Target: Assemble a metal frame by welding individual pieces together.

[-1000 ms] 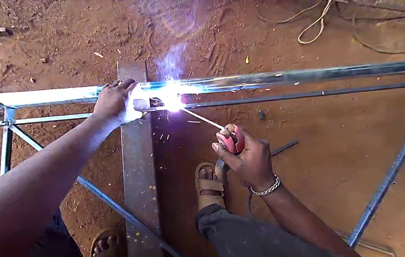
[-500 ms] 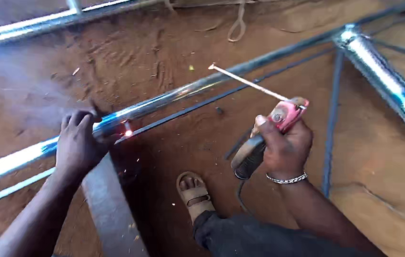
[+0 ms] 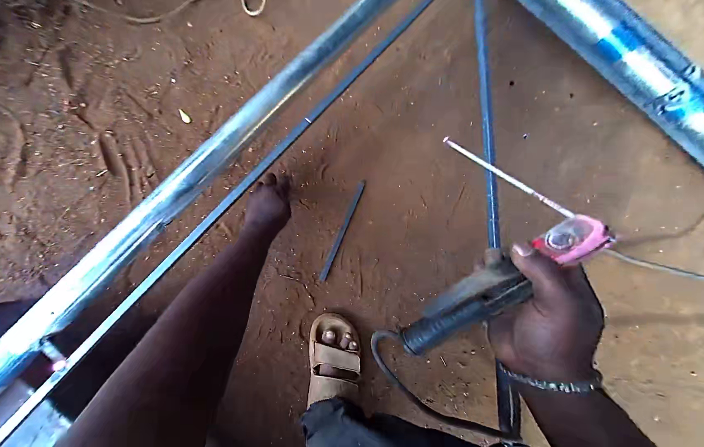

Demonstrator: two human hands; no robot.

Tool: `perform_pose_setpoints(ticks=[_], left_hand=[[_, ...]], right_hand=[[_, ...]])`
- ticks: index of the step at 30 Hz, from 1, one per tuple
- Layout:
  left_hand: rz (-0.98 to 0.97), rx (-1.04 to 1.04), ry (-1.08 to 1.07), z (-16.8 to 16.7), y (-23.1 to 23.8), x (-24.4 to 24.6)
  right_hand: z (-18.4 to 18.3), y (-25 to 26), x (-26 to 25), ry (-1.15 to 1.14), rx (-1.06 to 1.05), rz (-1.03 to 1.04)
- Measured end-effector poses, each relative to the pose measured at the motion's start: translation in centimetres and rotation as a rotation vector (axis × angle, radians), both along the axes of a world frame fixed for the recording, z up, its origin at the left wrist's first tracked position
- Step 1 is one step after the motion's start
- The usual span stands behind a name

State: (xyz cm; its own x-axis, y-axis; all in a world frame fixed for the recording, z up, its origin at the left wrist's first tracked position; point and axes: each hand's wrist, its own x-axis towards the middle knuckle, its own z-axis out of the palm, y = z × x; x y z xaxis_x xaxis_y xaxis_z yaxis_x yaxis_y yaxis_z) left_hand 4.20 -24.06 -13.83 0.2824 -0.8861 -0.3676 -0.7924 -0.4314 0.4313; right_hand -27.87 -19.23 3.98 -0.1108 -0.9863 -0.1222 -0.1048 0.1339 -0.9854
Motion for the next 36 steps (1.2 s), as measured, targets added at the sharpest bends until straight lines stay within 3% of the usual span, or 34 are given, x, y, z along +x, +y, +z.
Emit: perform_pose_setpoints(ticks=[4, 8, 12, 16, 23, 26, 31, 36], left_hand=[[0.033, 0.096, -0.150, -1.6, -3.9, -0.4], [-0.048, 0.055, -0.076, 0.3, 0.1, -2.8], [0.052, 0.420, 0.048, 5.7, 3.5, -4.0], [0.301, 0.638, 0.066, 7.4, -0.1, -3.2], [0.393, 0.644, -0.058, 2.3, -6.0, -4.8], [0.441, 0.649, -0.002, 3.8, -3.8, -5.2], [0.373, 0.820, 0.041, 8.4, -1.9, -5.6], [0.321, 0.695, 0.064, 8.0, -4.6, -4.6]], right_hand=[[-1.0, -1.4, -4.0, -0.079, -0.011, 0.012], [0.9, -2.6, -5.1, -0.136, -0.001, -0.072], [4.9, -2.6, -5.2, -0.162, 0.089, -0.213], [8.2, -3.3, -5.1, -0.171, 0.161, -0.319], [8.7, -3.5, -8.6, -0.155, 0.280, -0.267], [9.8, -2.9, -10.0, -0.133, 0.333, -0.318], [14.7, -2.9, -10.0, -0.116, 0.347, -0.338], [18.9, -1.7, -7.3, -0.009, 0.320, -0.333]])
